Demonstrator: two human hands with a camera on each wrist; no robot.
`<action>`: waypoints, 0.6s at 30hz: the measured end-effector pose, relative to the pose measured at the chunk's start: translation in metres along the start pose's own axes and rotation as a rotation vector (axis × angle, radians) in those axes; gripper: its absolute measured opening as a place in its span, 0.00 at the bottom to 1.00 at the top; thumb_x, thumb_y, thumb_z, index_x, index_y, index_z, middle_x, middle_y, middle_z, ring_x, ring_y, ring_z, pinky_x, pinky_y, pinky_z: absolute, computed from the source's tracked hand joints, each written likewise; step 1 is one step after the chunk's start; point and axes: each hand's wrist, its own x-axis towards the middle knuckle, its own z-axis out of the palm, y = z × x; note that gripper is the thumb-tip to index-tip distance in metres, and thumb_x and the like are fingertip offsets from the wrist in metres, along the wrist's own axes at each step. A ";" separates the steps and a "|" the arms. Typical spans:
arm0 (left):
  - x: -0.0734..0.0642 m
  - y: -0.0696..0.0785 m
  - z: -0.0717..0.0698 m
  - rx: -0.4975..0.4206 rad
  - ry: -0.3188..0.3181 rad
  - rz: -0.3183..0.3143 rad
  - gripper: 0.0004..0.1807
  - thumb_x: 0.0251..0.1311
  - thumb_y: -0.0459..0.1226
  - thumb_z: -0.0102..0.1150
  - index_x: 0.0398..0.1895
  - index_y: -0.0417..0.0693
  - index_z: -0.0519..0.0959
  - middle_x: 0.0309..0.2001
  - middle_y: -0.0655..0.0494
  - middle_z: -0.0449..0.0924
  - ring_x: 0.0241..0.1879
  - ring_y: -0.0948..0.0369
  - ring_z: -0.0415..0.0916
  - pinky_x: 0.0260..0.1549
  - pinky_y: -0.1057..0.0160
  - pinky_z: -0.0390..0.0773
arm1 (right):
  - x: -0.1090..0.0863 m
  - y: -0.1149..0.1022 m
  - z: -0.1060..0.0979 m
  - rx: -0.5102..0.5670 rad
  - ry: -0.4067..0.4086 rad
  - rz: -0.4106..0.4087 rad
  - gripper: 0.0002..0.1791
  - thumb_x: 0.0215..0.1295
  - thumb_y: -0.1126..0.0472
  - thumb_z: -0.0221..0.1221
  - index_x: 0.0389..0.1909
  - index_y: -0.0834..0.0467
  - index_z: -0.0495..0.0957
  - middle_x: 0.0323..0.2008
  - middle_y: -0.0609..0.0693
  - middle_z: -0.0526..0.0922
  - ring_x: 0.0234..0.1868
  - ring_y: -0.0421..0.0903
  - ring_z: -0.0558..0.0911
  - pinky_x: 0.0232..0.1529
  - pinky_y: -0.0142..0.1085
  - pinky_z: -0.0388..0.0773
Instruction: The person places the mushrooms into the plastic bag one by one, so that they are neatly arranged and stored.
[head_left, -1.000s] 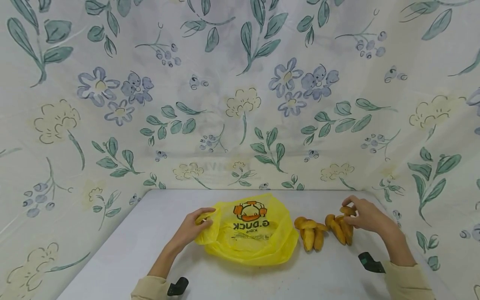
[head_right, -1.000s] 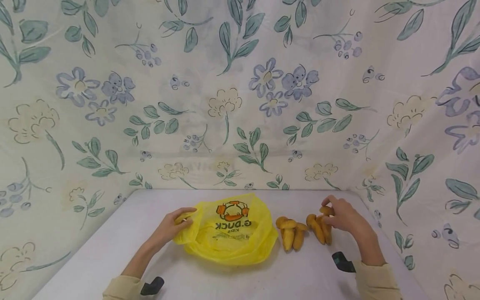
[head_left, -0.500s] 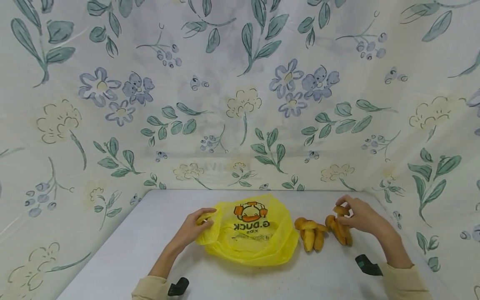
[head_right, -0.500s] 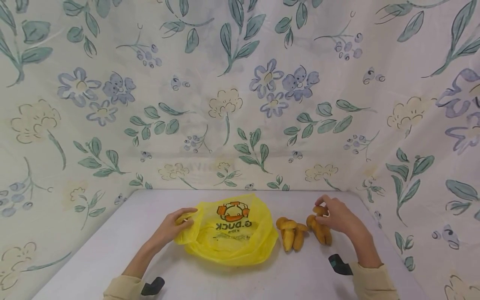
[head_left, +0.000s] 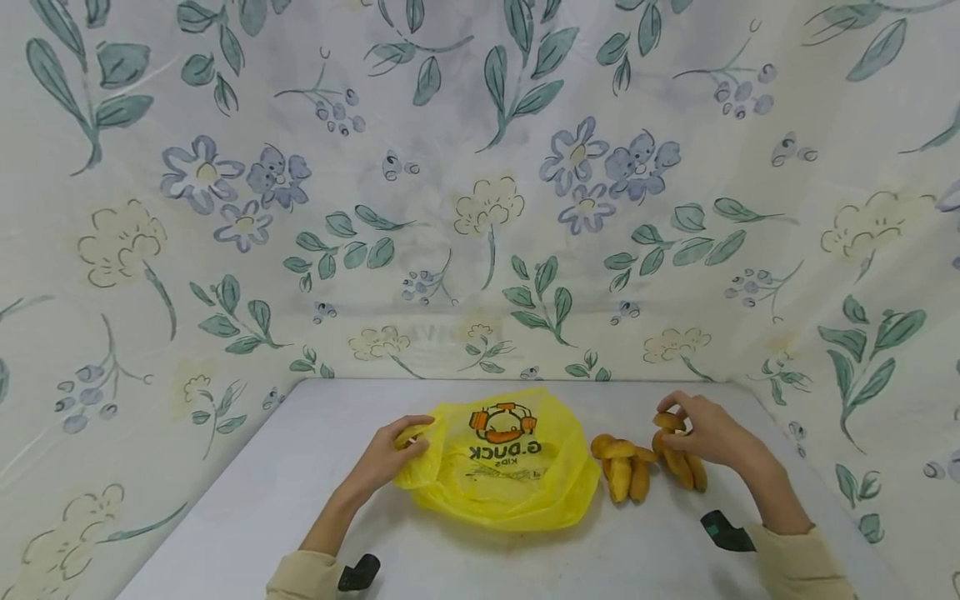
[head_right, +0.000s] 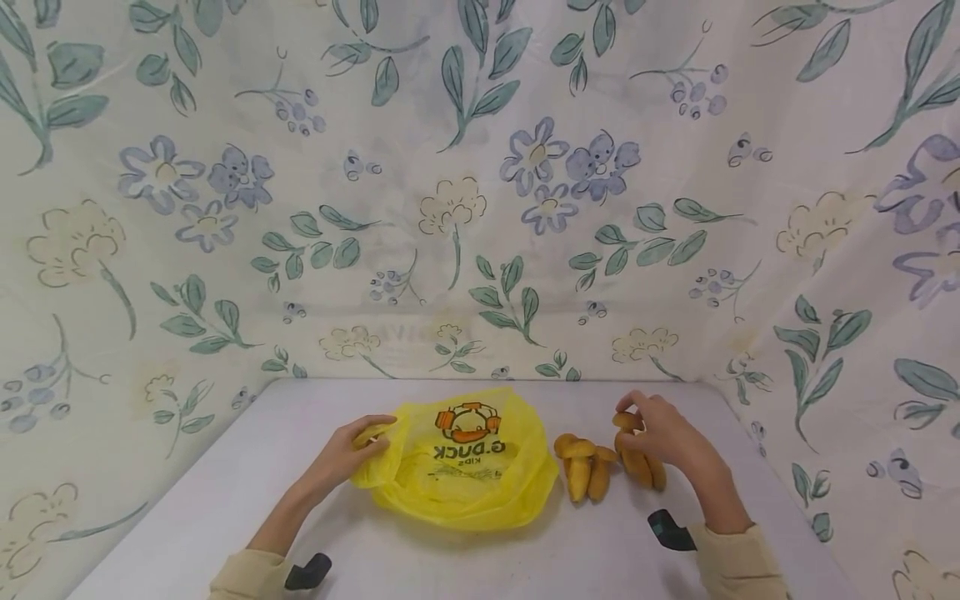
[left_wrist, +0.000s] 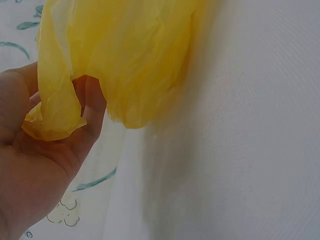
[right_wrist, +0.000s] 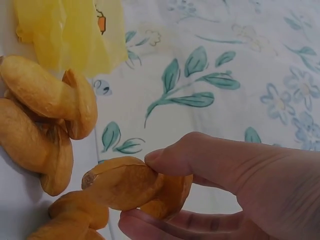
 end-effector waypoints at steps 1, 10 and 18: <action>0.000 0.000 0.000 0.003 0.002 -0.001 0.20 0.66 0.37 0.59 0.61 0.54 0.76 0.67 0.46 0.71 0.50 0.57 0.73 0.50 0.62 0.76 | 0.000 -0.001 0.001 -0.002 0.002 -0.002 0.21 0.59 0.62 0.65 0.51 0.62 0.72 0.44 0.64 0.80 0.38 0.50 0.79 0.37 0.42 0.81; -0.001 0.001 0.001 0.007 0.002 0.001 0.20 0.66 0.37 0.59 0.62 0.53 0.76 0.67 0.46 0.70 0.49 0.57 0.73 0.47 0.64 0.76 | 0.006 -0.007 0.004 0.027 -0.013 -0.008 0.21 0.59 0.61 0.65 0.52 0.60 0.73 0.45 0.63 0.80 0.35 0.48 0.80 0.36 0.41 0.82; -0.002 0.000 0.000 -0.011 -0.010 0.025 0.21 0.66 0.39 0.59 0.62 0.52 0.75 0.67 0.46 0.71 0.55 0.54 0.73 0.55 0.54 0.75 | 0.010 -0.013 0.006 0.017 -0.009 -0.008 0.21 0.59 0.59 0.66 0.53 0.59 0.75 0.47 0.62 0.81 0.40 0.49 0.78 0.38 0.41 0.80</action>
